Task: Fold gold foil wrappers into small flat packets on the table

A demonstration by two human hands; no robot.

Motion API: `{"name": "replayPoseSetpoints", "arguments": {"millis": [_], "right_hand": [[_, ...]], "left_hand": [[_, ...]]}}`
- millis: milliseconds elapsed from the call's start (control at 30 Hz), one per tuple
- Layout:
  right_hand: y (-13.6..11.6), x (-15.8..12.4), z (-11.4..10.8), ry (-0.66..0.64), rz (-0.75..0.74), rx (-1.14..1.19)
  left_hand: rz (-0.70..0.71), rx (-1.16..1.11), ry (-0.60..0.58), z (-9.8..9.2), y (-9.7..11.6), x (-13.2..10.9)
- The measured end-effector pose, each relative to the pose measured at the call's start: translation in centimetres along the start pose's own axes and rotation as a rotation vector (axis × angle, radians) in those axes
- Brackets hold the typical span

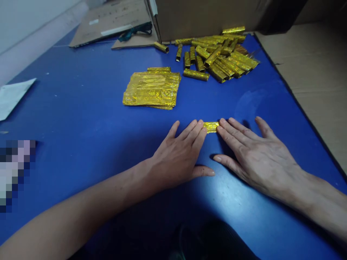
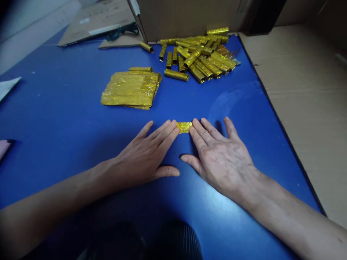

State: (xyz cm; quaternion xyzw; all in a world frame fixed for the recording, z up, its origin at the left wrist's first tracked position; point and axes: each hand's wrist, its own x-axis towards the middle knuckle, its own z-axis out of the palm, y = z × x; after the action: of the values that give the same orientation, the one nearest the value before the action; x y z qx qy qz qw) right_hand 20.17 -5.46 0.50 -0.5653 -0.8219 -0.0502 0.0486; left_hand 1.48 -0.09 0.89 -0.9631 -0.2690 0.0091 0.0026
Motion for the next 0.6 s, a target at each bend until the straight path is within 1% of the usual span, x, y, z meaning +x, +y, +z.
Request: {"name": "replayPoseSetpoints", "arguments": {"millis": [133,233,367,467,600], "right_hand": [[-0.07,0.22,-0.11,0.018,0.0,0.011],[-0.21,0.41,0.05,0.034,-0.049,0.047],[-0.48,0.61,0.32,-0.017,-0.117,0.087],[-0.58,0.62,0.4,-0.033,-0.101,0.083],[-0.48,0.46,0.31,-0.013,-0.085,0.08]], "left_hand": [[0.004,0.014,0.011,-0.16,0.09,0.1],[0.002,0.009,0.019,-0.07,0.12,0.19],[0.012,-0.023,0.011,0.12,0.07,0.2],[0.007,-0.035,0.006,0.23,0.06,0.15],[0.016,-0.033,0.016,0.22,0.07,0.13]]}}
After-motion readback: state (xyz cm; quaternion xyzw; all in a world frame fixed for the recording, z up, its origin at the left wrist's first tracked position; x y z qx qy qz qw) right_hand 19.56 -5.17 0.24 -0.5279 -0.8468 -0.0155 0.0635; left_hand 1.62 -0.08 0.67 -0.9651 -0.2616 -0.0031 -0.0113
